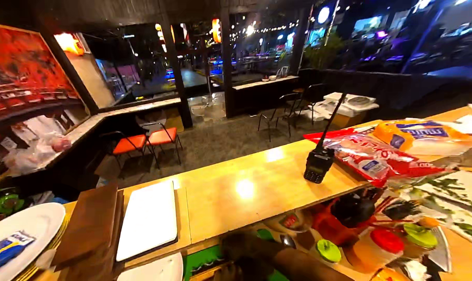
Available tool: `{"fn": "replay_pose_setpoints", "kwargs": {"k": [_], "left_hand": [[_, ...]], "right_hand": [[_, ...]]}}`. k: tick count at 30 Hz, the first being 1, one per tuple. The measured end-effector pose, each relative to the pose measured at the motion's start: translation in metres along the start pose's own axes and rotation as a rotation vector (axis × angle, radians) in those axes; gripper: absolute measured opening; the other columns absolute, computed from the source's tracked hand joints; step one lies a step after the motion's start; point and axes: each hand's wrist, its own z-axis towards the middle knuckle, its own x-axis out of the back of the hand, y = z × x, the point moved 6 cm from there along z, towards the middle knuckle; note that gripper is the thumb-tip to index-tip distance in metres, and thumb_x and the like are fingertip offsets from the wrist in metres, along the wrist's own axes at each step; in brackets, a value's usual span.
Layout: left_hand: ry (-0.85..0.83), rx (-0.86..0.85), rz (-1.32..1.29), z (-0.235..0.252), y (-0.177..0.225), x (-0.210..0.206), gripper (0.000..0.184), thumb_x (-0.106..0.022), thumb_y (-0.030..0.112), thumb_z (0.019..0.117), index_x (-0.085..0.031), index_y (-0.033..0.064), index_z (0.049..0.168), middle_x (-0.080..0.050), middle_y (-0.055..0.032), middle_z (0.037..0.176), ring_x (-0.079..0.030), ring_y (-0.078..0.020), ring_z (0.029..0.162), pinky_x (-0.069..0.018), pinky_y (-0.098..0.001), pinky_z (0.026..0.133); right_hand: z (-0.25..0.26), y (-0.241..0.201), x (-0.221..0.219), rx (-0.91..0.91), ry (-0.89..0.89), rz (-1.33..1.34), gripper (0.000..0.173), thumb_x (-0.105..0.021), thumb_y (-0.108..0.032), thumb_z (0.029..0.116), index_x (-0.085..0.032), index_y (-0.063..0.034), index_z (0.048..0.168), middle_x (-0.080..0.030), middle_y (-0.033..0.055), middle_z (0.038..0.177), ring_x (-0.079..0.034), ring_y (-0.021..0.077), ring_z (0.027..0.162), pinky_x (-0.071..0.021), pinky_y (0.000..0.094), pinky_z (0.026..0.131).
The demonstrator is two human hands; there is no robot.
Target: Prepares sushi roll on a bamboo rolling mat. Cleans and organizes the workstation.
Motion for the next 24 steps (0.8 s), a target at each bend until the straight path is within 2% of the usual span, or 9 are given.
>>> {"fn": "replay_pose_setpoints", "kwargs": {"k": [3,5,7,10,13,15,19,21,24], "left_hand": [[-0.020,0.011,-0.039,0.007,-0.004,0.008,0.037,-0.054,0.027,0.1014,-0.068,0.0075,0.129,-0.065,-0.0166,0.134,-0.059,-0.0375,0.127,-0.0459,-0.0584,0.105],[0.104,0.020,-0.096,0.007,-0.011,0.007,0.039,-0.055,0.034,0.1011,-0.069,0.0121,0.130,-0.064,-0.0140,0.138,-0.058,-0.0345,0.129,-0.0464,-0.0550,0.107],[0.140,0.050,-0.147,0.005,-0.011,0.008,0.042,-0.054,0.036,0.1021,-0.066,0.0145,0.136,-0.060,-0.0139,0.143,-0.057,-0.0348,0.130,-0.0472,-0.0538,0.107],[0.027,0.069,-0.179,-0.007,-0.002,0.001,0.045,-0.054,0.036,0.1024,-0.062,0.0125,0.141,-0.059,-0.0164,0.144,-0.055,-0.0380,0.133,-0.0439,-0.0569,0.109],[-0.094,0.004,-0.145,-0.031,0.010,-0.007,0.046,-0.050,0.034,0.1040,-0.058,0.0122,0.144,-0.054,-0.0198,0.147,-0.050,-0.0400,0.138,-0.0427,-0.0574,0.111],[-0.080,-0.037,-0.082,-0.051,0.023,-0.009,0.048,-0.052,0.036,0.1034,-0.058,0.0088,0.143,-0.056,-0.0240,0.145,-0.052,-0.0428,0.135,-0.0446,-0.0583,0.108],[-0.159,-0.012,0.035,-0.070,0.039,-0.009,0.053,-0.054,0.036,0.1027,-0.054,0.0045,0.145,-0.055,-0.0251,0.145,-0.055,-0.0428,0.132,-0.0474,-0.0575,0.104],[-0.179,-0.002,0.002,-0.070,0.040,-0.008,0.051,-0.057,0.035,0.1013,-0.056,0.0051,0.142,-0.056,-0.0243,0.143,-0.055,-0.0419,0.130,-0.0476,-0.0562,0.105],[-0.123,-0.032,-0.037,-0.071,0.038,-0.004,0.048,-0.058,0.036,0.1007,-0.060,0.0043,0.137,-0.061,-0.0239,0.135,-0.059,-0.0420,0.124,-0.0499,-0.0560,0.101]], "right_hand": [[-0.007,0.002,0.011,-0.047,0.030,0.126,0.025,-0.065,-0.022,0.0980,-0.071,-0.0075,0.117,-0.069,0.0193,0.115,-0.065,0.0393,0.110,-0.0499,0.0654,0.093],[-0.011,0.006,0.011,-0.035,0.126,0.213,0.027,-0.065,-0.025,0.0980,-0.070,-0.0090,0.119,-0.069,0.0157,0.120,-0.064,0.0338,0.114,-0.0488,0.0598,0.100],[-0.010,0.007,0.014,-0.028,0.152,0.223,0.029,-0.065,-0.024,0.0979,-0.069,-0.0064,0.121,-0.068,0.0168,0.121,-0.064,0.0335,0.115,-0.0478,0.0581,0.102],[0.004,0.016,-0.001,-0.054,0.132,0.205,0.028,-0.065,-0.025,0.0981,-0.070,-0.0101,0.121,-0.070,0.0129,0.117,-0.066,0.0285,0.111,-0.0518,0.0532,0.098],[0.021,0.021,-0.015,-0.028,0.223,-0.016,0.034,-0.065,-0.029,0.0971,-0.071,-0.0110,0.125,-0.067,0.0152,0.129,-0.061,0.0328,0.123,-0.0464,0.0536,0.107],[0.029,0.023,-0.017,-0.016,0.202,-0.064,0.033,-0.067,-0.032,0.0955,-0.073,-0.0109,0.121,-0.066,0.0159,0.130,-0.060,0.0338,0.125,-0.0445,0.0534,0.109],[0.037,0.028,-0.015,0.100,0.179,-0.092,0.027,-0.073,-0.031,0.0913,-0.075,-0.0079,0.106,-0.068,0.0154,0.120,-0.064,0.0318,0.115,-0.0510,0.0512,0.102],[0.038,0.028,-0.016,0.102,0.184,-0.108,0.029,-0.073,-0.034,0.0912,-0.075,-0.0070,0.103,-0.068,0.0152,0.118,-0.065,0.0311,0.113,-0.0520,0.0503,0.101],[0.032,0.024,-0.013,0.057,0.198,-0.114,0.035,-0.073,-0.040,0.0919,-0.072,-0.0060,0.102,-0.068,0.0150,0.113,-0.066,0.0315,0.109,-0.0528,0.0515,0.097]]}}
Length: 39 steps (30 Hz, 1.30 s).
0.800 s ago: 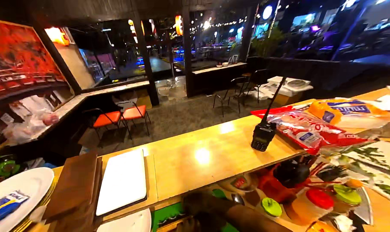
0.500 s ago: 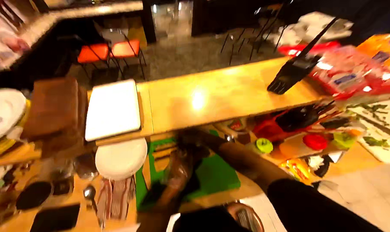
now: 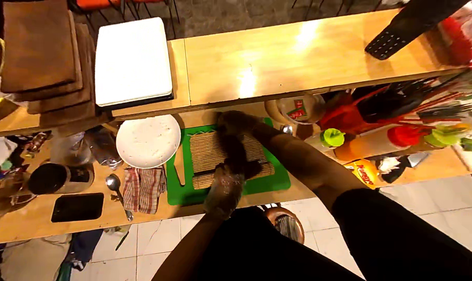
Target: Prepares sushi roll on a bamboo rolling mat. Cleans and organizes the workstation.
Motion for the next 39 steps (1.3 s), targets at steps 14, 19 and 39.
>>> {"fn": "replay_pose_setpoints", "kwargs": {"k": [14,19,39], "left_hand": [[0.314,0.052,-0.032,-0.083,-0.101,0.017,0.041,-0.061,0.033,0.0947,-0.070,0.0028,0.121,-0.072,-0.0215,0.110,-0.067,-0.0433,0.109,-0.0513,-0.0596,0.095],[0.423,0.082,-0.099,-0.107,-0.097,-0.012,0.032,-0.061,0.030,0.0952,-0.075,0.0033,0.105,-0.074,-0.0181,0.103,-0.069,-0.0384,0.104,-0.0536,-0.0550,0.093],[0.493,0.232,-0.509,-0.110,-0.102,0.007,0.042,-0.063,0.028,0.0956,-0.066,0.0004,0.128,-0.067,-0.0192,0.129,-0.063,-0.0311,0.124,-0.0500,-0.0462,0.107]], "right_hand": [[-0.221,-0.066,-0.019,-0.463,0.047,0.247,0.037,-0.075,-0.036,0.0903,-0.073,-0.0054,0.110,-0.072,0.0196,0.106,-0.067,0.0407,0.106,-0.0519,0.0631,0.091],[-0.255,-0.079,-0.061,-0.439,0.368,0.289,0.026,-0.070,-0.032,0.0923,-0.076,-0.0100,0.104,-0.074,0.0145,0.104,-0.069,0.0355,0.104,-0.0535,0.0586,0.094],[-0.216,-0.050,-0.052,-0.667,0.305,0.314,0.034,-0.065,-0.029,0.0987,-0.071,-0.0149,0.129,-0.070,0.0149,0.122,-0.067,0.0341,0.114,-0.0532,0.0571,0.097]]}}
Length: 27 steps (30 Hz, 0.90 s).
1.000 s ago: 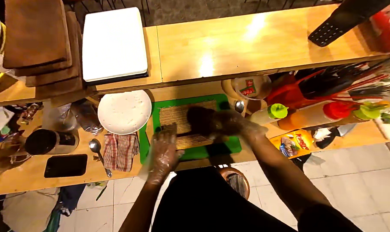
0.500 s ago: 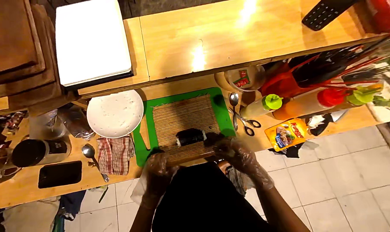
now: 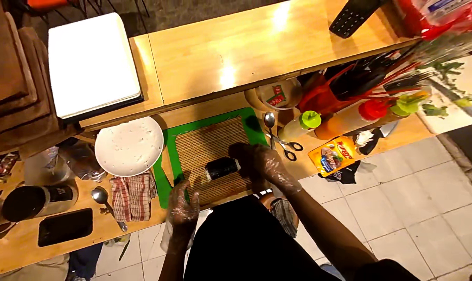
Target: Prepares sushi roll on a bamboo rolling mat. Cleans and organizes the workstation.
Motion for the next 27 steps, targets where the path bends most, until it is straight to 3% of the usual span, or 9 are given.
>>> {"fn": "replay_pose_setpoints", "kwargs": {"k": [4,7,10,15,19,22,25,27], "left_hand": [[0.032,0.087,0.043,-0.006,-0.004,0.008,0.039,-0.065,0.025,0.0944,-0.068,0.0002,0.125,-0.068,-0.0194,0.128,-0.064,-0.0326,0.122,-0.0514,-0.0488,0.104],[0.090,0.120,0.042,-0.015,-0.010,0.015,0.037,-0.066,0.022,0.0933,-0.069,-0.0016,0.122,-0.069,-0.0204,0.125,-0.066,-0.0322,0.120,-0.0521,-0.0471,0.104],[0.133,0.168,0.016,-0.028,-0.021,0.021,0.037,-0.068,0.021,0.0923,-0.070,-0.0014,0.122,-0.069,-0.0200,0.125,-0.066,-0.0312,0.119,-0.0528,-0.0456,0.104],[0.157,0.201,-0.042,-0.048,-0.029,0.030,0.039,-0.063,0.024,0.0969,-0.066,-0.0019,0.126,-0.068,-0.0192,0.126,-0.066,-0.0289,0.117,-0.0545,-0.0431,0.101],[0.130,0.215,-0.098,-0.049,-0.027,0.029,0.039,-0.062,0.025,0.0984,-0.065,-0.0009,0.128,-0.067,-0.0174,0.128,-0.065,-0.0253,0.119,-0.0539,-0.0409,0.103],[0.098,0.269,-0.174,-0.040,-0.019,0.028,0.041,-0.057,0.025,0.1003,-0.064,0.0005,0.133,-0.066,-0.0161,0.133,-0.062,-0.0222,0.125,-0.0505,-0.0394,0.107],[0.101,0.257,-0.382,-0.030,-0.013,0.025,0.048,-0.044,0.027,0.1044,-0.058,-0.0036,0.139,-0.062,-0.0170,0.140,-0.059,-0.0190,0.131,-0.0486,-0.0359,0.110],[0.110,0.164,-0.594,-0.024,-0.010,0.015,0.064,-0.038,0.042,0.1091,-0.051,-0.0110,0.142,-0.055,-0.0236,0.147,-0.054,-0.0253,0.138,-0.0460,-0.0405,0.115]], "right_hand": [[0.007,-0.010,-0.004,0.168,0.024,-0.101,0.031,-0.062,-0.033,0.0994,-0.073,-0.0163,0.123,-0.073,0.0105,0.118,-0.069,0.0296,0.111,-0.0562,0.0530,0.095],[0.011,-0.004,-0.008,0.147,-0.023,-0.110,0.031,-0.057,-0.030,0.1029,-0.071,-0.0174,0.127,-0.072,0.0127,0.122,-0.068,0.0332,0.114,-0.0544,0.0569,0.098],[0.016,-0.012,0.005,0.149,-0.003,-0.056,0.029,-0.056,-0.022,0.1027,-0.074,-0.0098,0.122,-0.072,0.0181,0.119,-0.068,0.0370,0.112,-0.0531,0.0572,0.099],[0.044,-0.092,0.037,0.270,0.086,0.058,0.019,-0.070,-0.018,0.0967,-0.077,-0.0032,0.106,-0.073,0.0190,0.105,-0.070,0.0368,0.100,-0.0552,0.0572,0.092],[0.089,-0.179,0.013,0.525,0.067,0.119,0.029,-0.057,-0.030,0.1046,-0.073,-0.0122,0.122,-0.071,0.0109,0.122,-0.067,0.0267,0.115,-0.0527,0.0487,0.102],[0.113,-0.228,0.020,0.736,0.048,0.184,0.027,-0.061,-0.019,0.1012,-0.073,-0.0124,0.124,-0.071,0.0079,0.127,-0.065,0.0235,0.121,-0.0484,0.0449,0.109],[0.094,-0.206,0.059,0.654,0.143,0.226,0.031,-0.056,-0.021,0.1043,-0.071,-0.0147,0.130,-0.070,0.0041,0.131,-0.063,0.0209,0.124,-0.0466,0.0451,0.111],[0.062,-0.155,0.073,0.492,0.194,0.242,0.037,-0.046,-0.028,0.1087,-0.064,-0.0171,0.140,-0.064,-0.0002,0.141,-0.058,0.0170,0.132,-0.0444,0.0441,0.115]]}}
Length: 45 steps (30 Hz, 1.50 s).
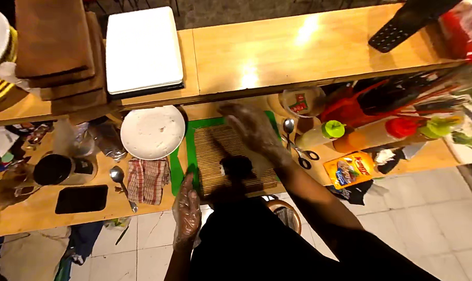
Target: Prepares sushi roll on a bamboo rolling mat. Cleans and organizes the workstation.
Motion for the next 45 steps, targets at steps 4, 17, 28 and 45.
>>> {"fn": "replay_pose_setpoints", "kwargs": {"k": [4,17,28,45], "left_hand": [[-0.101,-0.044,-0.094,0.011,-0.002,-0.033,0.089,-0.022,0.062,0.1066,-0.038,-0.0150,0.149,-0.042,-0.0303,0.155,-0.042,-0.0315,0.147,-0.0363,-0.0439,0.123],[-0.126,-0.048,0.135,0.032,-0.004,-0.091,0.074,-0.014,0.050,0.1097,-0.045,-0.0024,0.152,-0.053,-0.0181,0.151,-0.050,-0.0218,0.141,-0.0404,-0.0401,0.119],[-0.044,-0.042,0.367,0.021,0.009,-0.042,0.056,-0.050,0.029,0.1034,-0.047,-0.0067,0.147,-0.054,-0.0233,0.147,-0.057,-0.0277,0.134,-0.0486,-0.0431,0.112],[-0.096,-0.090,0.094,0.036,0.000,-0.107,0.054,-0.026,0.027,0.1107,-0.042,-0.0034,0.153,-0.050,-0.0191,0.153,-0.050,-0.0218,0.141,-0.0393,-0.0378,0.119]], "right_hand": [[-0.127,0.054,0.008,-0.373,0.132,0.177,0.050,-0.029,-0.035,0.1121,-0.048,-0.0138,0.153,-0.053,0.0032,0.153,-0.049,0.0146,0.141,-0.0389,0.0418,0.120],[-0.180,0.053,-0.053,-0.601,0.190,0.333,0.058,-0.031,-0.047,0.1096,-0.046,-0.0133,0.155,-0.062,0.0072,0.142,-0.059,0.0141,0.130,-0.0473,0.0395,0.112],[-0.191,0.072,-0.034,-0.596,0.155,0.193,0.052,-0.051,-0.036,0.1056,-0.049,-0.0117,0.152,-0.062,0.0099,0.143,-0.060,0.0179,0.129,-0.0487,0.0434,0.111],[-0.166,0.047,-0.065,-0.559,0.200,0.259,0.052,-0.035,-0.035,0.1091,-0.044,-0.0145,0.156,-0.068,0.0116,0.129,-0.065,0.0180,0.118,-0.0515,0.0414,0.104]]}}
